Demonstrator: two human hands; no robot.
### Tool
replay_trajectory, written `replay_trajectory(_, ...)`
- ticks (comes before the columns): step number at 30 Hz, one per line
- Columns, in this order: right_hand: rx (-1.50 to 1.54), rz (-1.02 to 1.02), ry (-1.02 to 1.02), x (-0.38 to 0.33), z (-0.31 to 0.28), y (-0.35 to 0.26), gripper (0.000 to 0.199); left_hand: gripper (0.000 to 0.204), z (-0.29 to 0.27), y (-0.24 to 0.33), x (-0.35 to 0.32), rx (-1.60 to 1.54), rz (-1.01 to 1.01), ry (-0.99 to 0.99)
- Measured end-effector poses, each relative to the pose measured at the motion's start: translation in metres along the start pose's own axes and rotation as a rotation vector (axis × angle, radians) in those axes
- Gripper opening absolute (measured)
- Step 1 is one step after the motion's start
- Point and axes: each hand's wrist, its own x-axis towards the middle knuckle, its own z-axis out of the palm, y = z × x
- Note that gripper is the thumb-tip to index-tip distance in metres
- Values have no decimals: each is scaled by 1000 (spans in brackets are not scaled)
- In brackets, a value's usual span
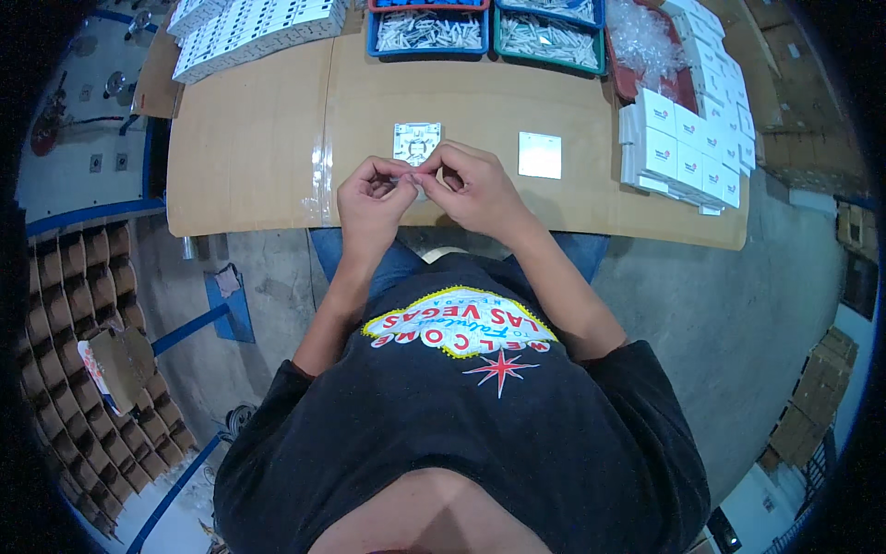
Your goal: The person assembles small electronic components into white rectangular boxes. They place a blue plastic piece and a small bag of white connectors into the box, then close the lid and stack the finished unit. The process is repeated with multiple units on a workbench.
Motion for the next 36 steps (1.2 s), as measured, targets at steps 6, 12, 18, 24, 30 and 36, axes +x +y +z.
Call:
replay_trajectory(6,70,117,-40,-3,-9,6,6,9,-17,10,5,-46,-154,-156)
replay_trajectory(12,104,157,-45,-10,-1,14,7,15,-13,-16,5,37,-78,-111)
replay_trajectory(18,165,307,-96,-25,2,35,8,20,-17,-33,-10,59,-141,-145)
replay_trajectory(24,470,367,27,-30,13,57,11,21,-11,-58,-5,-66,-161,-91)
replay_trajectory(30,582,478,0,-23,8,69,14,31,-19,-74,-7,-98,-165,-138)
replay_trajectory(36,424,428,-93,-19,10,78,31,29,-29,-98,-4,-81,-240,-177)
